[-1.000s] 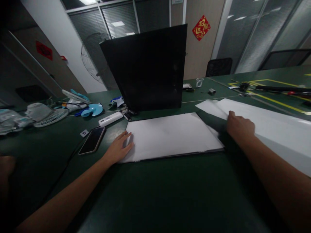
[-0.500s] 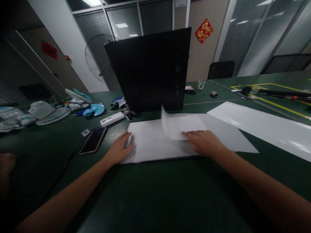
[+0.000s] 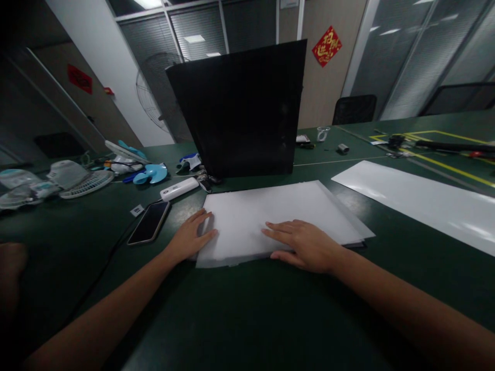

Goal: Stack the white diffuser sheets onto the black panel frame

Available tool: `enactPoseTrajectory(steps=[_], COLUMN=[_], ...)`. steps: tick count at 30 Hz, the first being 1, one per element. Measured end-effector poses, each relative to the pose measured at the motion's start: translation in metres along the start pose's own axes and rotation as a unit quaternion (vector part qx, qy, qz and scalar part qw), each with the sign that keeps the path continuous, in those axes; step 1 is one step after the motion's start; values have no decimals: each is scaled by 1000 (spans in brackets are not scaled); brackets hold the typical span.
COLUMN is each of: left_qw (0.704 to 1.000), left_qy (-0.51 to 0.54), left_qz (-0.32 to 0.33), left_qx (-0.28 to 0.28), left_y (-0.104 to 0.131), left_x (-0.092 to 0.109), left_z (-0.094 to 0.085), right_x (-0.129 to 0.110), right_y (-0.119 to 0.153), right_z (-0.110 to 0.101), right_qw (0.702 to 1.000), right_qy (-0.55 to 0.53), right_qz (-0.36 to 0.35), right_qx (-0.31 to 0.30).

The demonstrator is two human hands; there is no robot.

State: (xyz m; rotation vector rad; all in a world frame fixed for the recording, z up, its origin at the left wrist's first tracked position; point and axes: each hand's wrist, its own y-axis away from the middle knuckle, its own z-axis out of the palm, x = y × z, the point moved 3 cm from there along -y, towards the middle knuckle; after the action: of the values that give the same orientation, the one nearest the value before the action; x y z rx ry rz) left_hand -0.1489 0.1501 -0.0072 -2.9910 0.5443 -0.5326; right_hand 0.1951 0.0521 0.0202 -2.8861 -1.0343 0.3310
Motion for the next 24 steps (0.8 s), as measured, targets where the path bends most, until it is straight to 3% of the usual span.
enactPoseTrajectory(steps=[3, 5, 7, 10, 14, 17, 24], left_qw=[1000, 998, 996, 992, 988, 986, 996], left_qy=[27, 54, 83, 121, 152, 156, 29], left_qz=[-6, -15, -23, -36, -38, -52, 4], left_qx=[-5, -12, -19, -24, -14, 3, -80], left_y=[-3, -5, -6, -7, -8, -7, 2], left_x=[-4, -7, -11, -17, -21, -19, 1], left_z=[-1, -2, -4, -7, -9, -9, -12], right_x=[28, 63, 105, 169, 229, 241, 227], right_y=[6, 19, 41, 84, 132, 142, 128], right_z=[-9, -19, -28, -35, -30, -25, -26], right_qw=[998, 983, 952, 907, 835, 800, 809], right_qy=[3, 43, 95, 159, 159, 108, 133], right_qz=[56, 153, 263, 367, 519, 589, 571], right_qx=[40, 91, 127, 133, 90, 38, 36])
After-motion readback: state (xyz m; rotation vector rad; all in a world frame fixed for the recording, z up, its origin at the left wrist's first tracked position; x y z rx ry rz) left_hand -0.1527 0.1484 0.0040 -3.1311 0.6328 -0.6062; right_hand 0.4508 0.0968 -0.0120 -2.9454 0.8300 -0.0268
